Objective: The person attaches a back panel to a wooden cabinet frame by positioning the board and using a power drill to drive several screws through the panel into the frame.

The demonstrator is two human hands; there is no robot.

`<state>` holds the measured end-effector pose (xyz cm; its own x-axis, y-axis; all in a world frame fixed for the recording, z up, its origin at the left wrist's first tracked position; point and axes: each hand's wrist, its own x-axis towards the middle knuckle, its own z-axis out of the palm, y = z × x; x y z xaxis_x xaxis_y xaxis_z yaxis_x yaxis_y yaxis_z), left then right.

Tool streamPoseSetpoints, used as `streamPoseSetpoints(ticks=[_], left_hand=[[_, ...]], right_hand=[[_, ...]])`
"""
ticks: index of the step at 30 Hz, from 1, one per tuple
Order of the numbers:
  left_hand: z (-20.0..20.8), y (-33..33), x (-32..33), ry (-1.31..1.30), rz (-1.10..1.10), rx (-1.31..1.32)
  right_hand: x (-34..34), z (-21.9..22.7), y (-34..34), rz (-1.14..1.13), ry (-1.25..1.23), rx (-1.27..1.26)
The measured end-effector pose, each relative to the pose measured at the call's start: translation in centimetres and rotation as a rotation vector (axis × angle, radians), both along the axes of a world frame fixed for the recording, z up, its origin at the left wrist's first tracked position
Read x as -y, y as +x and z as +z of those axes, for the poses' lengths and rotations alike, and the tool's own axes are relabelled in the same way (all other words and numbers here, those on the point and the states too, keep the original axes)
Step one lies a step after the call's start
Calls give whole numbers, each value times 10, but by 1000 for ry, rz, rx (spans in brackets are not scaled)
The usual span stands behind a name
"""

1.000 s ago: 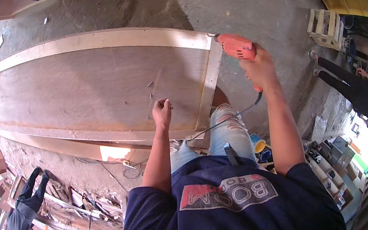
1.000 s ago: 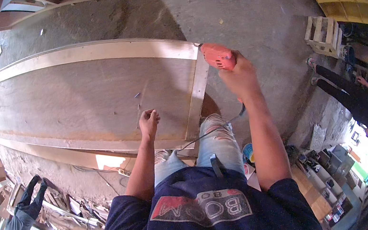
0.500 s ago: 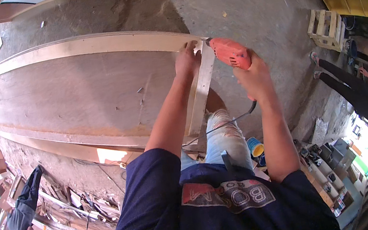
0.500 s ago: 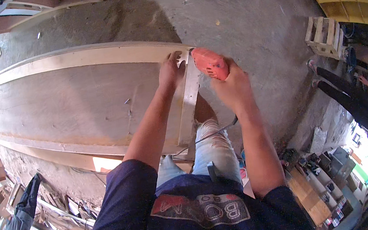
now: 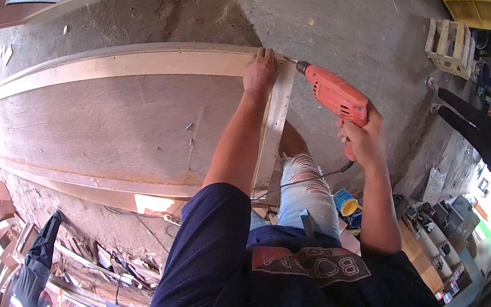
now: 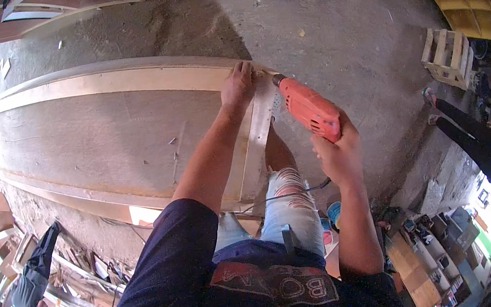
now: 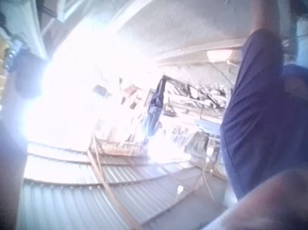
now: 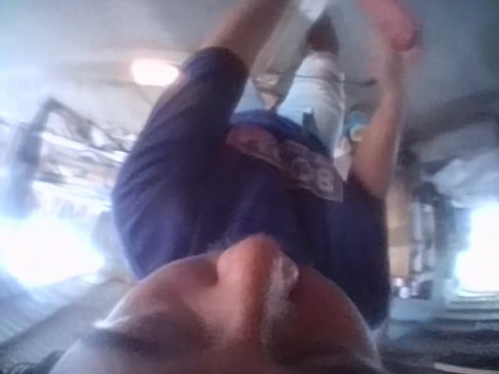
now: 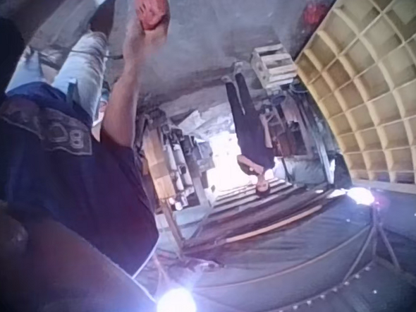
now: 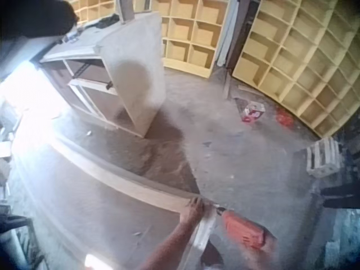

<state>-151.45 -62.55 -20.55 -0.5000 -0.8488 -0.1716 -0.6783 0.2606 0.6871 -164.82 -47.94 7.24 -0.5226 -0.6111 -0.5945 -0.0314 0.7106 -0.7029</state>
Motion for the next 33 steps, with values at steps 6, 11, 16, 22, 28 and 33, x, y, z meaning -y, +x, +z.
streamPoseSetpoints(ticks=[6,11,16,22,28,33], left_hand=[[26,62,-32,246,488,-87],[35,194,-72,229,670,39],[33,274,-72,7,511,153],[36,317,-67,41,478,392],[39,323,-61,251,314,527],[40,328,-57,299,248,533]], right_hand=[[20,4,17,33,-85,65],[89,-16,79,342,-156,-77],[145,-36,133,459,-245,-157],[158,-52,166,479,-167,-161],[174,-35,197,591,-154,-379],[176,-32,207,568,-86,-393]])
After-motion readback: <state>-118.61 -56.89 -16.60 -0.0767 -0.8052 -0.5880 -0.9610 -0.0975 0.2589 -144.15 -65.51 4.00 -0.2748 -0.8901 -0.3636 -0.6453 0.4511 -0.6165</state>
